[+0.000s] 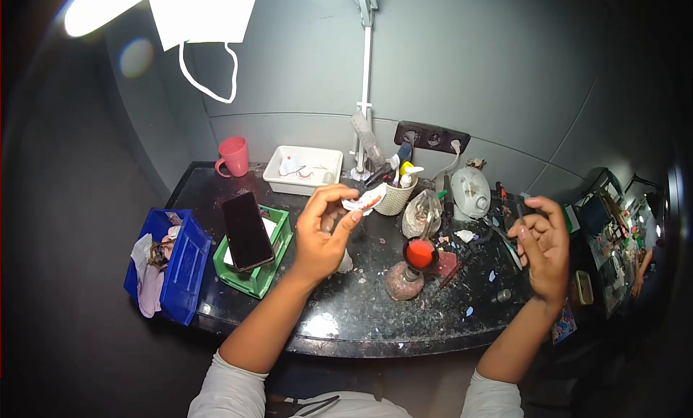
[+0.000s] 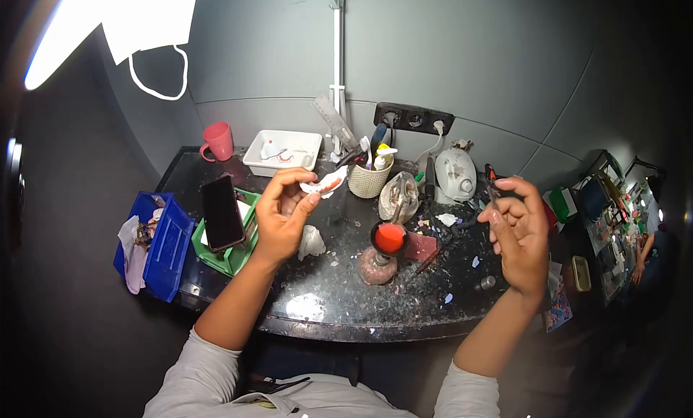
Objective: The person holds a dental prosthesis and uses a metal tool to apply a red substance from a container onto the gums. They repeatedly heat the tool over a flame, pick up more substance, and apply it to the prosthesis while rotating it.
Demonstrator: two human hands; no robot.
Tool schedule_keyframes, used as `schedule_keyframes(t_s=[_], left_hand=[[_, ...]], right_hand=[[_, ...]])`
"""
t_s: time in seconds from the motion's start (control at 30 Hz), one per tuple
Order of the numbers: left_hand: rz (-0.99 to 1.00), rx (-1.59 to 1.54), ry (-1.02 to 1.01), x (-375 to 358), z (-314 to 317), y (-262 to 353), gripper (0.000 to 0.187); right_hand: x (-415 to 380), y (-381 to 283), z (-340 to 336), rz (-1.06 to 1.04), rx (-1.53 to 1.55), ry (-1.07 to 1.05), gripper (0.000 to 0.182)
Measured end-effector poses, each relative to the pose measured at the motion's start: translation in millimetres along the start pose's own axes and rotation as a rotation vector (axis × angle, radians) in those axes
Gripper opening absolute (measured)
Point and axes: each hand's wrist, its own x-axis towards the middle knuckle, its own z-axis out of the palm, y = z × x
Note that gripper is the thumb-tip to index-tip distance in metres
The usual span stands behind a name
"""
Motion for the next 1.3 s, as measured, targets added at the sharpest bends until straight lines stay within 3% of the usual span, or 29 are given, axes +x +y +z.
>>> schedule_keyframes(t_s=[0.07,0.13,0.27,0.43,0.53,0.63,0.67,0.73,0.8,1.0,1.07,1.3], left_hand=[[0.201,0.29,-0.02,-3.3,-2.5,4.7,0.028],[0.395,0.555,-0.085,-5.3,-6.6,8.1,0.029],[0.491,0.654,-0.176,-14.6,-12.7,-5.1,0.034],[0.526,0.627,-0.201,-19.0,-6.6,-0.9,0.045],[0.547,0.589,-0.234,-26.2,1.7,0.4,0.05],[0.598,0.518,-0.269,-32.6,9.4,0.4,0.052],[0.616,0.504,-0.278,-34.4,11.2,1.4,0.053],[0.653,0.493,-0.29,-38.8,12.3,2.8,0.053],[0.635,0.432,-0.302,-38.9,9.8,2.8,0.052],[0.626,0.332,-0.198,-48.2,13.8,3.9,0.05],[0.607,0.308,-0.178,-46.6,17.4,7.3,0.049],[0.552,0.359,-0.201,-48.7,9.1,-1.8,0.05]], right_hand=[[9.2,-13.0,16.8,-0.292,0.331,-0.013,0.015],[18.6,-5.9,26.3,-0.517,0.469,-0.127,0.018],[24.4,8.6,65.0,-0.544,0.908,-0.304,0.028],[12.5,45.6,115.4,-0.336,0.874,-0.178,0.022],[12.1,55.1,139.8,-0.375,0.603,-0.032,0.016],[7.2,51.7,145.7,-0.266,0.46,-0.042,0.018],[8.4,51.1,149.0,-0.336,0.449,-0.044,0.02],[3.1,52.9,148.2,-0.257,0.51,-0.125,0.022],[-2.7,50.4,151.1,-0.263,0.491,-0.082,0.015],[-12.4,29.9,139.9,-0.463,0.307,-0.028,0.016],[-16.2,24.1,138.4,-0.616,0.177,0.051,0.019],[-16.2,26.2,138.7,-0.653,0.115,0.131,0.022]])
